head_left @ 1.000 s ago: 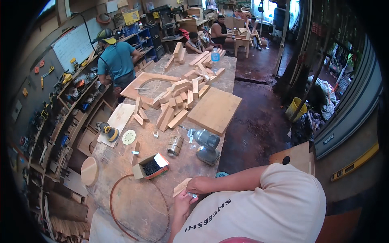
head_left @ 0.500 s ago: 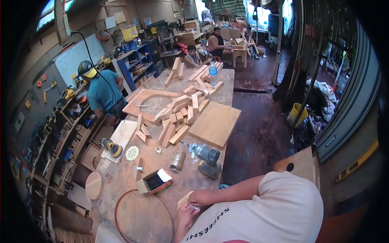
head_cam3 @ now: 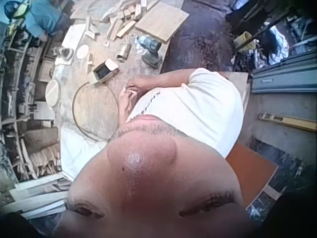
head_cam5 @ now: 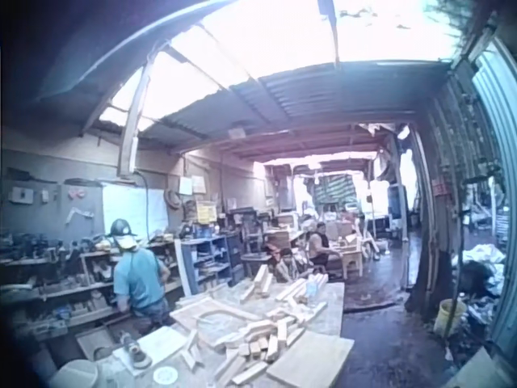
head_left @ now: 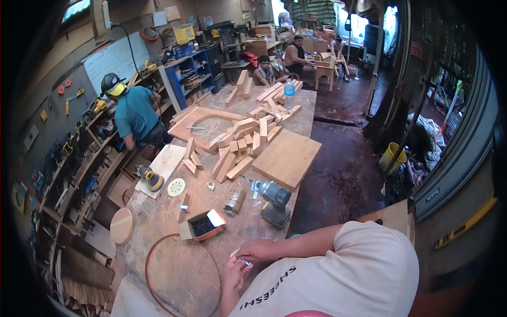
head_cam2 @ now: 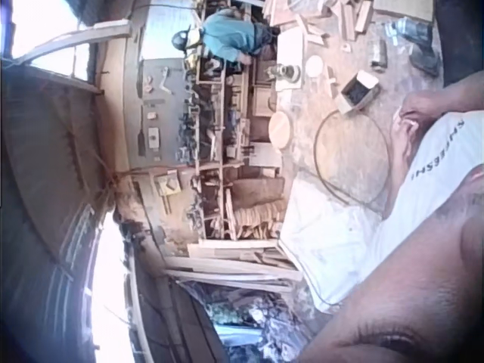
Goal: The person moves a wooden board, retrieves a box of screws, and attaches metal brackets to wooden blocks using a power drill.
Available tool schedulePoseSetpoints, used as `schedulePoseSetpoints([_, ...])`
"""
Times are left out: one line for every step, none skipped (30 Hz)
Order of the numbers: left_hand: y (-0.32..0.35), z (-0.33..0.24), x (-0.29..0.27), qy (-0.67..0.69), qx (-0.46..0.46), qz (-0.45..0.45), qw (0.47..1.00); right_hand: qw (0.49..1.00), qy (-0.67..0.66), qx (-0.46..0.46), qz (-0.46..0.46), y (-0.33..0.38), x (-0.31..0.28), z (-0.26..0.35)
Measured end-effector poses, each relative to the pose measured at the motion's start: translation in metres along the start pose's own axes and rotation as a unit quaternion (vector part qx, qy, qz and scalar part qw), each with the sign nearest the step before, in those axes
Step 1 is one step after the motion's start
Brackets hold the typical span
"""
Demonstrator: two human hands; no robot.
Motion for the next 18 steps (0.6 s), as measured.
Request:
schedulePoseSetpoints([0.004, -0.001, 0.001, 0.003, 0.001, -0.003, 1.000, 0.999, 0.018, 0.002, 0.037, 0.000, 0.003, 0.004])
schedulePoseSetpoints([0.008, 0.000, 0.002, 0.013, -0.008, -0.017, 1.000, 0.997, 0.036, 0.003, 0.073, 0.001, 0.006, 0.005])
schedulePoseSetpoints([0.010, 0.001, 0.002, 0.023, -0.018, -0.030, 0.999, 0.996, 0.036, 0.003, 0.076, 0.000, 0.006, 0.003])
schedulePoseSetpoints([0.012, 0.005, 0.001, 0.025, -0.021, -0.030, 0.999, 0.997, 0.030, 0.004, 0.076, 0.002, 0.009, 0.001])
schedulePoseSetpoints([0.012, 0.008, 0.000, 0.023, -0.024, -0.026, 0.999, 0.997, 0.023, 0.006, 0.074, 0.004, 0.010, -0.002])
schedulePoseSetpoints([0.010, 0.012, 0.000, 0.021, -0.027, -0.022, 0.999, 0.997, 0.022, 0.010, 0.073, 0.004, 0.011, -0.007])
schedulePoseSetpoints([0.011, 0.016, -0.003, 0.021, -0.033, -0.021, 0.999, 0.994, 0.029, 0.033, 0.097, 0.003, 0.015, -0.010])
schedulePoseSetpoints([0.009, 0.018, -0.005, 0.026, -0.035, -0.019, 0.999, 0.991, 0.035, 0.055, 0.120, 0.005, 0.019, -0.013])
schedulePoseSetpoints([0.009, 0.021, -0.006, 0.029, -0.037, -0.016, 0.999, 0.991, 0.032, 0.060, 0.119, 0.008, 0.019, -0.013])
schedulePoseSetpoints([0.008, 0.019, -0.003, 0.028, -0.041, -0.014, 0.999, 0.991, 0.037, 0.064, 0.112, 0.007, 0.013, -0.012])
schedulePoseSetpoints([0.006, 0.015, 0.002, 0.025, -0.040, -0.010, 0.999, 0.991, 0.043, 0.067, 0.105, 0.008, 0.011, -0.011])
schedulePoseSetpoints([0.005, 0.013, 0.004, 0.023, -0.038, -0.006, 0.999, 0.991, 0.041, 0.069, 0.103, 0.009, 0.012, -0.013])
schedulePoseSetpoints([0.004, 0.013, 0.003, 0.021, -0.038, -0.005, 0.999, 0.991, 0.053, 0.067, 0.099, 0.009, 0.014, -0.015])
schedulePoseSetpoints([0.002, 0.014, 0.003, 0.026, -0.040, 0.001, 0.999, 0.991, 0.066, 0.065, 0.096, 0.009, 0.016, -0.018])
schedulePoseSetpoints([0.002, 0.014, 0.002, 0.032, -0.042, 0.007, 0.999, 0.991, 0.066, 0.065, 0.093, 0.008, 0.018, -0.022])
schedulePoseSetpoints([0.002, 0.013, 0.001, 0.030, -0.042, 0.009, 0.999, 0.989, 0.072, 0.071, 0.109, 0.008, 0.021, -0.025])
schedulePoseSetpoints([0.005, 0.013, 0.000, 0.023, -0.056, 0.000, 0.998, 0.986, 0.079, 0.077, 0.126, 0.008, 0.025, -0.028])
schedulePoseSetpoints([0.007, 0.015, -0.002, 0.017, -0.069, -0.009, 0.997, 0.986, 0.080, 0.076, 0.123, 0.009, 0.029, -0.029])
Point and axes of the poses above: each hand's wrist, its own y-axis away from the middle knuckle, its own x-axis out of the palm, z = x × y, the point moved 6 cm from there along -y, towards the middle knuckle, and after that the axes turned 9 degrees about x, right-handed, at the moved point
